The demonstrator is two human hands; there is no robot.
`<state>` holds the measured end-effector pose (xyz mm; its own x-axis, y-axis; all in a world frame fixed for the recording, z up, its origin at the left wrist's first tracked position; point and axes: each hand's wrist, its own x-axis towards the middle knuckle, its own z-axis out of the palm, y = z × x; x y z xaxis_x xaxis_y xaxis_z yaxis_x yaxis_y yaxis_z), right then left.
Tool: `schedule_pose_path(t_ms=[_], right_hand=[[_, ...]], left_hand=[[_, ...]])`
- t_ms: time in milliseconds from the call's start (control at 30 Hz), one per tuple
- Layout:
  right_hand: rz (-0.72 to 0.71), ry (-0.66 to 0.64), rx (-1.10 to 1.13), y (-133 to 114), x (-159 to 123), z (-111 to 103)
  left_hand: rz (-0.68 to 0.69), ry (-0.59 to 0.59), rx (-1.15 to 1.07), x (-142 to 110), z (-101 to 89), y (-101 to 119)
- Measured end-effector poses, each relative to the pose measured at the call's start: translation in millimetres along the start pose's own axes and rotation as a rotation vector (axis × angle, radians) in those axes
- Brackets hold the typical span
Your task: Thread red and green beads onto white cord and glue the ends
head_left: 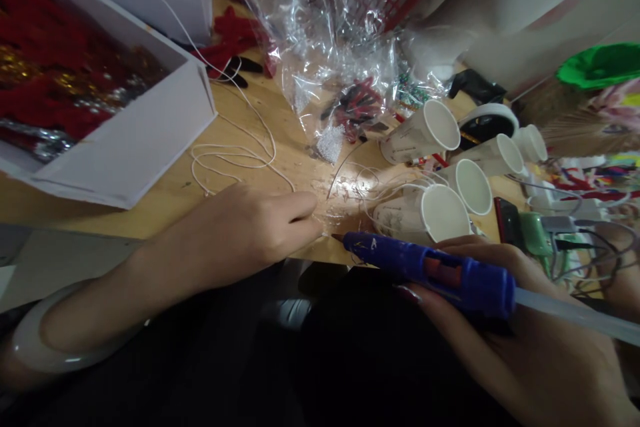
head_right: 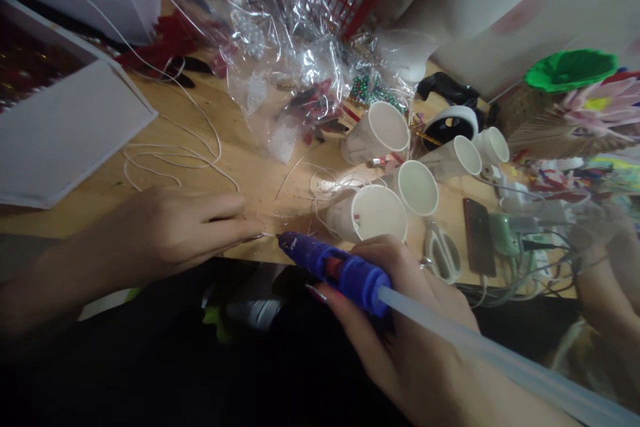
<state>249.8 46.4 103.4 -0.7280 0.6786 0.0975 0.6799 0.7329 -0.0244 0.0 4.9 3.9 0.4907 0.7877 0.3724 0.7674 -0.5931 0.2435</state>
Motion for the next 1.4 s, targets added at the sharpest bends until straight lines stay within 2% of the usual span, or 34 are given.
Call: schedule_pose_path(t_ms=[133,333,800,967,1333,1400], right_hand=[[-0.017,-0.048,-0.005,1.0,-4.0,-0.9],[-0.021,-0.012,-0.031,1.4,-2.9,-0.7],[0.043,-0.050,0.048,2.8,-3.1,2.2],[-0.007,-0.037,0.044,2.7,-2.1,1.5],[0.027,-0.042,0.065,4.0,-3.6,1.8],[0.054,-0.010,0.080,4.0,-4.4,3.1]], left_hand=[[0.003,0.010,0.014,1.0,-0.5,0.2],[-0.005,0.012,0.014,-0.2,-0.4,0.2],[-0.001,-0.005,0.023,-0.2,0.4,0.0],[-0.007,0.005,0.027,-1.9,1.1,-0.2],[-0.007,0.026,0.019,-1.1,1.7,0.2],[-0.006,0.022,0.022,-1.4,2.4,0.4]])
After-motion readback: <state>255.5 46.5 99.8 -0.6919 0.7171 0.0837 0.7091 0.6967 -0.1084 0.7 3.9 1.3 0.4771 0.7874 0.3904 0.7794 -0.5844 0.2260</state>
